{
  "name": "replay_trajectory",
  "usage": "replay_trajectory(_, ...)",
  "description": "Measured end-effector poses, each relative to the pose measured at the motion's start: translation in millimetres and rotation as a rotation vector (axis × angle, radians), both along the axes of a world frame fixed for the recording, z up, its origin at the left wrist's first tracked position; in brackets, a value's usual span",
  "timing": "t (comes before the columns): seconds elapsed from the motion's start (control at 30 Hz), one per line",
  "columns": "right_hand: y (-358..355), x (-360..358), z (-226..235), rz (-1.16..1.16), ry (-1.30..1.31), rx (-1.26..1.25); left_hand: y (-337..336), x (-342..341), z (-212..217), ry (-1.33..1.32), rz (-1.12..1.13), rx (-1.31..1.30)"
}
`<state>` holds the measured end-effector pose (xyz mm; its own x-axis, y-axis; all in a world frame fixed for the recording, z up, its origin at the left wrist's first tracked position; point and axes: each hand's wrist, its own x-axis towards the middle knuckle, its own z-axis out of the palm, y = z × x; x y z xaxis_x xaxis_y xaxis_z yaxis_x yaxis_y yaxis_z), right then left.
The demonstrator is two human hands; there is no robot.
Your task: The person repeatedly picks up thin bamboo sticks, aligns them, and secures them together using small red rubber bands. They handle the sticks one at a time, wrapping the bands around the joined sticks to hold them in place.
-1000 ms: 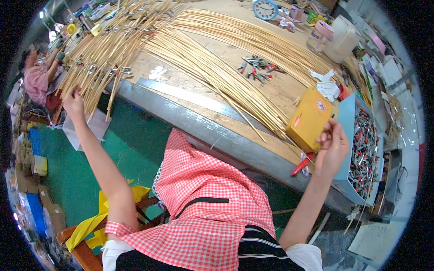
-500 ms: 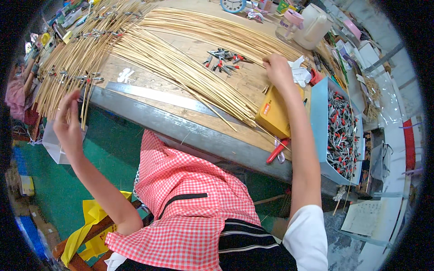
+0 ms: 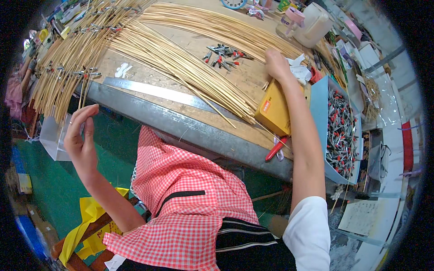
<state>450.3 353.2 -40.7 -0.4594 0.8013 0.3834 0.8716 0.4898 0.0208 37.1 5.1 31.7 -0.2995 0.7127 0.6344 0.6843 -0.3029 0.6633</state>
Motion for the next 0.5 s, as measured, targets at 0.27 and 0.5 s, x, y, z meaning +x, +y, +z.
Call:
replay_trajectory(0.27, -97.7, -29.2, 86.6, 0.003, 0.437, 0.004, 1.0, 14.4, 5.0, -0.065, -0.055, 0.035)
replay_trajectory(0.5, -262.9, -81.9, 87.1, 0.054, 1.213, -0.702, 20.5, 51.8, -15.6, -0.697, -0.307, 0.024)
